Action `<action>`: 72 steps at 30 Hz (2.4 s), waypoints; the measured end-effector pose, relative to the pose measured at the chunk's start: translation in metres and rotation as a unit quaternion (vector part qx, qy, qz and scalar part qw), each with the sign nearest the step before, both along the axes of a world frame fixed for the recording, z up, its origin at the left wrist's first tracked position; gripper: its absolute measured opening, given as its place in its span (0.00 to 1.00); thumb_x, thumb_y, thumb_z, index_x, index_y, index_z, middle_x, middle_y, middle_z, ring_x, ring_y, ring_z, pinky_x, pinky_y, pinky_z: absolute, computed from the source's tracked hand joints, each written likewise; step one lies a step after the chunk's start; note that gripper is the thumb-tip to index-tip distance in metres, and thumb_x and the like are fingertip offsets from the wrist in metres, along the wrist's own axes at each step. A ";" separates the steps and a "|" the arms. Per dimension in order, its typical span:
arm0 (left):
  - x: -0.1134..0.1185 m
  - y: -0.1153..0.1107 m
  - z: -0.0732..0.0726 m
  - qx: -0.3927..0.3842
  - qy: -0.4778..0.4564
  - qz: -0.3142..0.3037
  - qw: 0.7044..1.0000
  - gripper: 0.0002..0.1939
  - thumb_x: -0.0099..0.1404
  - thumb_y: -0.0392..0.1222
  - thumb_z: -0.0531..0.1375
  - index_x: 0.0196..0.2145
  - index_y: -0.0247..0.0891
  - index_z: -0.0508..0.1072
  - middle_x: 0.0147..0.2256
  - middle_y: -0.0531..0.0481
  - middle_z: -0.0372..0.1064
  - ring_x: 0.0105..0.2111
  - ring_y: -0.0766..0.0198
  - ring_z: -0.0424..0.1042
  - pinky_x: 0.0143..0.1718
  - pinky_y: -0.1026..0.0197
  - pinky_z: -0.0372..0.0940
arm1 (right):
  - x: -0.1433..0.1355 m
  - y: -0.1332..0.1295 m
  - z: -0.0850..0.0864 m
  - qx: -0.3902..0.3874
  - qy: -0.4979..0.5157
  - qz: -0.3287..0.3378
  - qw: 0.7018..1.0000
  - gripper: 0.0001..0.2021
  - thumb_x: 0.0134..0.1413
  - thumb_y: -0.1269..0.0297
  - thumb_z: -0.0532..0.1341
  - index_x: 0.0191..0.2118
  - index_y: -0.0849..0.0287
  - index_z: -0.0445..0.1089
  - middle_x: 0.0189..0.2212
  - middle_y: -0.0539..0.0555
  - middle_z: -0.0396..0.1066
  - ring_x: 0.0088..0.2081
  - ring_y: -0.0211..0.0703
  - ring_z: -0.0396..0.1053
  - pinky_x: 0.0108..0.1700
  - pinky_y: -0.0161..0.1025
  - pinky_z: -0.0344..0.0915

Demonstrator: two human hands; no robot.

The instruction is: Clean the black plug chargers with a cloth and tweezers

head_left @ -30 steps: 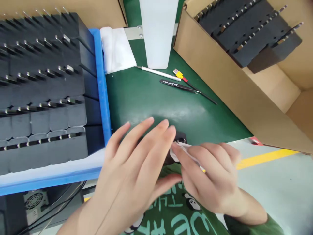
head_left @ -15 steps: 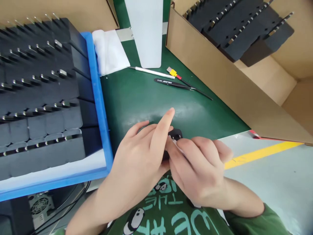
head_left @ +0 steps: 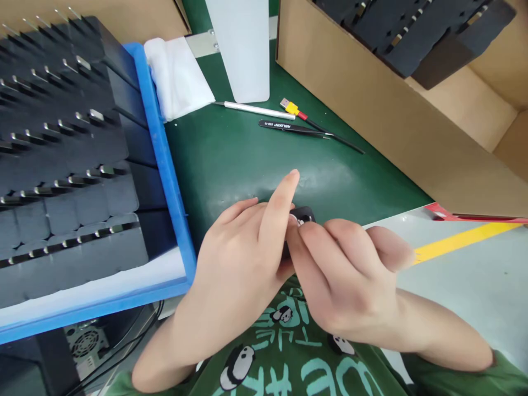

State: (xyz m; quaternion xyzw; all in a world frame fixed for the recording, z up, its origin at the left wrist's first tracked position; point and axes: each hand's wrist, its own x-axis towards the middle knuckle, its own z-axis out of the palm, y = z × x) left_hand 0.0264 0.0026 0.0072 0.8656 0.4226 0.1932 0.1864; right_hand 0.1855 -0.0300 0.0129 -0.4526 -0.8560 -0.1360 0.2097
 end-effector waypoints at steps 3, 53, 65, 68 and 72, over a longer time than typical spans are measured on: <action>0.000 -0.001 -0.001 -0.015 -0.001 0.002 1.000 0.28 0.73 0.35 0.51 0.68 0.34 0.52 0.44 0.50 0.79 0.41 0.62 0.77 0.56 0.53 0.68 | -0.007 -0.004 0.004 -0.034 -0.038 -0.019 0.999 0.14 0.58 0.78 0.53 0.31 0.64 0.76 0.25 0.58 0.67 0.30 0.47 0.58 0.30 0.45 0.41; -0.080 -0.046 -0.021 -0.128 -0.092 0.101 0.982 0.47 0.69 0.40 0.62 0.73 0.49 0.36 0.62 0.42 0.67 0.59 0.52 0.72 0.55 0.52 0.72 | -0.037 -0.042 -0.013 -0.162 0.181 0.020 0.970 0.13 0.59 0.80 0.59 0.47 0.66 0.75 0.31 0.52 0.76 0.33 0.42 0.64 0.35 0.45 0.53; -0.047 -0.031 -0.028 -0.094 -0.123 0.138 0.978 0.56 0.57 0.47 0.73 0.71 0.48 0.43 0.49 0.46 0.76 0.49 0.50 0.76 0.55 0.45 0.68 | -0.002 0.125 0.032 -0.630 0.133 0.195 0.740 0.05 0.55 0.73 0.67 0.32 0.56 0.78 0.29 0.42 0.77 0.33 0.31 0.72 0.36 0.34 0.67; -0.048 -0.031 -0.030 -0.094 -0.110 0.147 0.979 0.55 0.56 0.46 0.73 0.71 0.48 0.44 0.48 0.46 0.77 0.49 0.49 0.76 0.51 0.47 0.70 | -0.021 0.150 0.025 -0.690 0.080 0.228 0.682 0.08 0.49 0.78 0.68 0.28 0.57 0.78 0.27 0.43 0.78 0.32 0.32 0.73 0.36 0.34 0.66; -0.048 -0.032 -0.032 -0.096 -0.114 0.157 0.976 0.56 0.55 0.47 0.73 0.71 0.48 0.45 0.48 0.47 0.77 0.49 0.48 0.76 0.48 0.49 0.71 | -0.045 0.154 0.027 -0.706 -0.009 0.227 0.671 0.05 0.45 0.78 0.68 0.27 0.61 0.77 0.25 0.45 0.76 0.28 0.34 0.71 0.29 0.34 0.62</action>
